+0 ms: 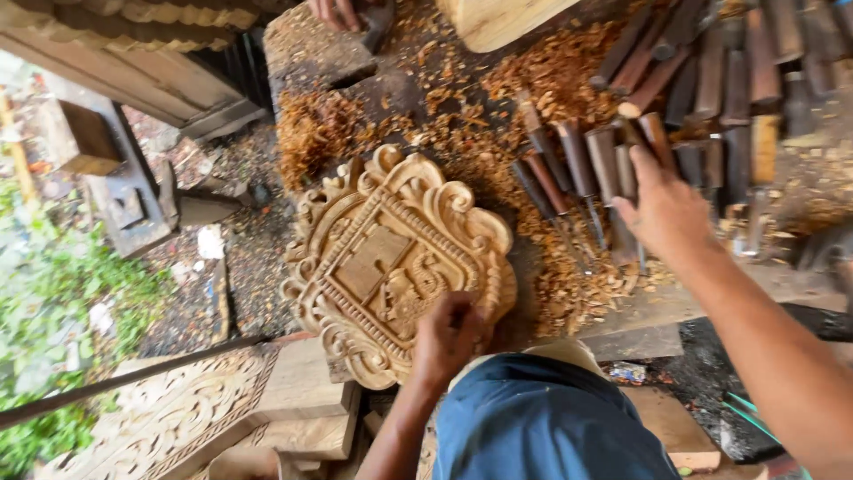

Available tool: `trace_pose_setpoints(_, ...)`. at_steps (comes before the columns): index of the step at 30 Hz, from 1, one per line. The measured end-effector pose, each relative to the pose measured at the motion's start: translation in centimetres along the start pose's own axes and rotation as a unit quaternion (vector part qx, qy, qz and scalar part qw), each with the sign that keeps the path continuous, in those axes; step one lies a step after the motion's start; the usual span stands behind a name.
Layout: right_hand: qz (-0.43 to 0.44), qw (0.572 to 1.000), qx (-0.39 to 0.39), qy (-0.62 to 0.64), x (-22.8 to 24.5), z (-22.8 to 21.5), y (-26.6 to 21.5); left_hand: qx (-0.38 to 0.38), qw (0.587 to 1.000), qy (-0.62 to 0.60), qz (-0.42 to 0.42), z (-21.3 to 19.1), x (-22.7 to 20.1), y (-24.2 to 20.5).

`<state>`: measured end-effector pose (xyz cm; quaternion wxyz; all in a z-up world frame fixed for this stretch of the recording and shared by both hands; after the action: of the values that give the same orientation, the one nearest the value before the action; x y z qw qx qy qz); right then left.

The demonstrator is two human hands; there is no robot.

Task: The person carves decorative details into a wooden crest using chisels and a hammer, periodically switching carving tools and shaping the wood by hand.

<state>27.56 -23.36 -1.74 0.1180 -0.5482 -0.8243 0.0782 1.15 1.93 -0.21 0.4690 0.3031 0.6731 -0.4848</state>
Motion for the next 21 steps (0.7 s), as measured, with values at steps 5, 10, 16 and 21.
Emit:
trace_pose_setpoints(5, 0.032, 0.998, 0.002, 0.047, -0.6, 0.9, 0.7, -0.155, 0.930, 0.284, 0.174, -12.4, -2.7, 1.6)
trace_pose_setpoints(10, 0.112, 0.945, -0.106, 0.288, 0.9, 1.3, -0.7, -0.094, 0.899, 0.341, 0.257, -14.7, -3.8, 5.2)
trace_pose_setpoints(16, 0.087, 0.574, -0.024, 0.814, 13.7, 1.4, -2.2, -0.120, 0.857, 0.463, 0.193, -13.6, -2.7, 6.2)
trace_pose_setpoints(21, -0.003, 0.585, -0.097, 0.805, 18.1, 2.8, 0.9, -0.113, 0.857, 0.464, 0.191, -13.8, -2.3, 6.4)
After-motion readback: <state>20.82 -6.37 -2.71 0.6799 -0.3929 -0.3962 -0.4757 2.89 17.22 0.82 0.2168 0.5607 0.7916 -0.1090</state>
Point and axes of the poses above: each hand's wrist, its own y-axis towards the middle knuckle, its own z-axis out of the palm, x = y × z, the point moved 4 cm from there along y, towards the middle knuckle, and after that the axes turned 8 degrees about -y, right-handed, at the moved point
